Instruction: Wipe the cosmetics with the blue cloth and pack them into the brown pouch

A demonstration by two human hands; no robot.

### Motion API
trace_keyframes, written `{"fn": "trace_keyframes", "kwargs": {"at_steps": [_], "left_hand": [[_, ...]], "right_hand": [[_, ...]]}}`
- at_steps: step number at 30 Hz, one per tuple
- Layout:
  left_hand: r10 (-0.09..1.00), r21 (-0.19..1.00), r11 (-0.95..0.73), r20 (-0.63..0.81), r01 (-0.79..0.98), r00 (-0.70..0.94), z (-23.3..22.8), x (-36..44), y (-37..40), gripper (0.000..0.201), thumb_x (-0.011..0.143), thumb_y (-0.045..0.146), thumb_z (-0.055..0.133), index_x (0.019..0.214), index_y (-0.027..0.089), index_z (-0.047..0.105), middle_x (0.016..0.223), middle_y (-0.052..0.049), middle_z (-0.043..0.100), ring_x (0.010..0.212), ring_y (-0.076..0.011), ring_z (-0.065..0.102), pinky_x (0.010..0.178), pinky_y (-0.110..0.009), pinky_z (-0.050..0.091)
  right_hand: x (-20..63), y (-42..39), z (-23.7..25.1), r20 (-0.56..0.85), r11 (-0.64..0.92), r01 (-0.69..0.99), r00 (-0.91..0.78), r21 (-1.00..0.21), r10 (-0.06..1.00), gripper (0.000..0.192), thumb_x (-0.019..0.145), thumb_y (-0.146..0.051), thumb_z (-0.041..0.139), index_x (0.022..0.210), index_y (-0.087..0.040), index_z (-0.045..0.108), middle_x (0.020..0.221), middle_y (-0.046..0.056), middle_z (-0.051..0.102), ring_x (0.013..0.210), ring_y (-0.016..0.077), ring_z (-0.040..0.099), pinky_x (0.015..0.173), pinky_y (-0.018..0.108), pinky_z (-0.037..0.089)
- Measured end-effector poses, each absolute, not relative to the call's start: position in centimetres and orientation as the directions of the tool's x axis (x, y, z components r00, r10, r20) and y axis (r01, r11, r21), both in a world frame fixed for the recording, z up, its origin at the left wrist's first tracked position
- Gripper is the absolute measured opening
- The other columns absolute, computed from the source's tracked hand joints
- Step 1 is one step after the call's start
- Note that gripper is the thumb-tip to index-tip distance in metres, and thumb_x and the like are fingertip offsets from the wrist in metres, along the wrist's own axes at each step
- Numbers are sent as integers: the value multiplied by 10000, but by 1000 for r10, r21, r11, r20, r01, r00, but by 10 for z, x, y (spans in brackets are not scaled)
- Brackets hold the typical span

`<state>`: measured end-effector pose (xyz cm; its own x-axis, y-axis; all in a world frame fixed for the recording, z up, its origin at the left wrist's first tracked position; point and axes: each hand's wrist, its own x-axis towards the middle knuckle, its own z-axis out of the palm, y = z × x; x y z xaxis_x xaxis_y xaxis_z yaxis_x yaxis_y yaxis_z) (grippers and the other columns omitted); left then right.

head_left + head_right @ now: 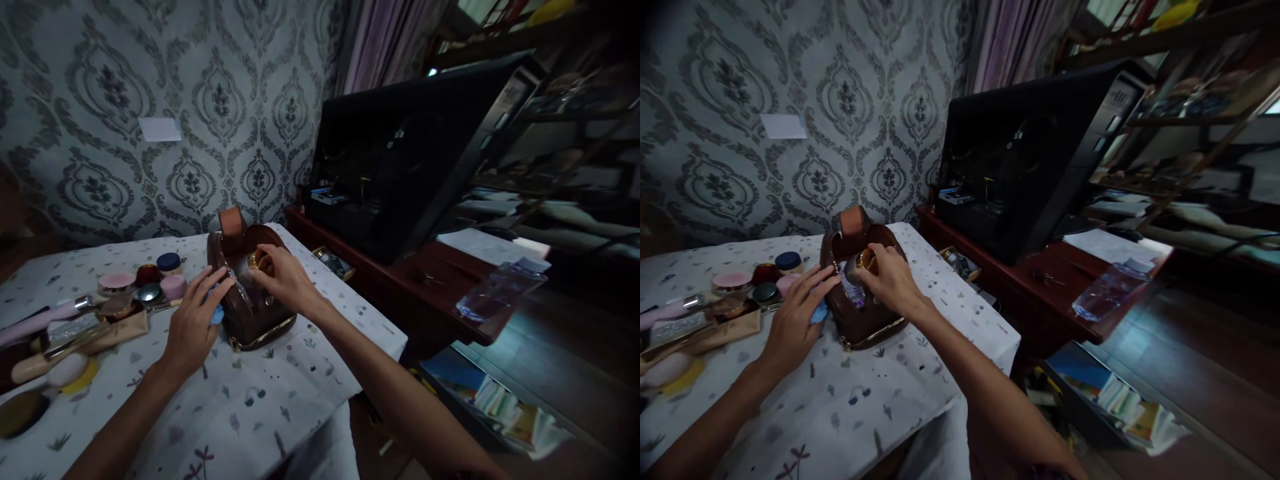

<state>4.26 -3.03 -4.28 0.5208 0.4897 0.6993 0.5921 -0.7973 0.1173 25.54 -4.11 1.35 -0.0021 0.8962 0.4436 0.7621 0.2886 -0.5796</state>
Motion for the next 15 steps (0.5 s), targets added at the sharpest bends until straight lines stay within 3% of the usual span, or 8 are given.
{"fn": "trace_keyframes", "kwargs": {"at_steps": [4, 6, 15], "left_hand": [[478, 97, -798, 703, 595, 526, -44, 42, -28, 702, 760, -27, 356, 1394, 258, 449, 1483, -95, 475, 1427, -318, 367, 1139, -549, 361], [464, 83, -802, 709, 591, 530, -45, 43, -26, 698, 775, -26, 348, 1405, 261, 443, 1477, -99, 481, 1423, -323, 373, 1130, -554, 368], [432, 92, -827, 735, 555, 522, -48, 43, -25, 712, 819, 0, 370, 1467, 295, 381, 1471, -93, 475, 1424, -316, 369, 1152, -553, 340]], "right_hand": [[250, -32, 31, 156, 162, 940, -119, -299, 980, 395, 918, -309, 621, 1269, -138, 557, 1180, 174, 617, 1062, 281, 645, 903, 394, 499], [249, -27, 34, 28, 124, 967, -121, -224, 992, 361, 919, -286, 607, 1242, -128, 573, 1215, 192, 606, 1085, 291, 652, 904, 379, 504], [242, 9, 30, -67, 61, 979, -75, -194, 995, 360, 913, -147, 539, 1263, -81, 595, 1288, 245, 591, 1173, 321, 636, 927, 371, 527]]}}
